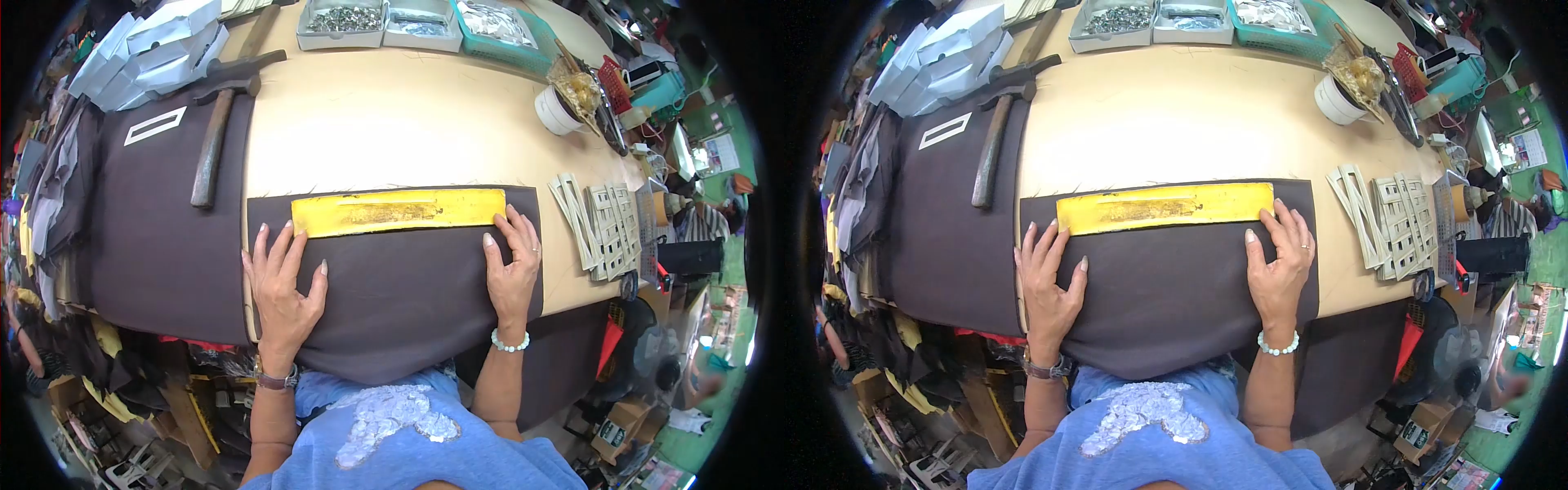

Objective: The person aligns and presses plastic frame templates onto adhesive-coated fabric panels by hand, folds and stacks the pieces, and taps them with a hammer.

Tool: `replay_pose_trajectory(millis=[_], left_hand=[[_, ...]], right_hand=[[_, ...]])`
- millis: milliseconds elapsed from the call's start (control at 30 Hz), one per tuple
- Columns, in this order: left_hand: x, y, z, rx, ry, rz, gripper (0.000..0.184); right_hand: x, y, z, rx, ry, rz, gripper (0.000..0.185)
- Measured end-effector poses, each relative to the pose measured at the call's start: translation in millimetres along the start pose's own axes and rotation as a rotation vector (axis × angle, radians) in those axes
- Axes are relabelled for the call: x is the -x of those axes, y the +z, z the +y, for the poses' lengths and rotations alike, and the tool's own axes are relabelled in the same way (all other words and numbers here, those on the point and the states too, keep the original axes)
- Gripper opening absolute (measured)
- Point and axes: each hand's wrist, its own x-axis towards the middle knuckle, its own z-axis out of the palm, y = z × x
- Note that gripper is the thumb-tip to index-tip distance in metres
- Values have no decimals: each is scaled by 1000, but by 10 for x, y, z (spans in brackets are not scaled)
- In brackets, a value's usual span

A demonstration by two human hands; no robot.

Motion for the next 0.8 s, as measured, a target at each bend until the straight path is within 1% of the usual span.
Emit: replay_pose_trajectory(millis=[167, 433, 567, 600, 800], left_hand=[[-3, 35, -13, -33, 39, 9, 45], [-15, 42, -1, -45, 35, 15, 46], [-12, 53, -7, -53, 29, 3, 49], [-15, 62, -16, -37, 54, 10, 47], [-14, 65, -27, -28, 46, 12, 48]], right_hand=[[-8, 25, -29, 59, 7, -17, 38], [-15, 28, -45, 71, 5, -7, 38], [-10, 48, -30, 70, 6, -5, 38], [-10, 44, -26, 75, 9, -4, 38], [-16, 34, -25, 52, -4, -1, 38]])
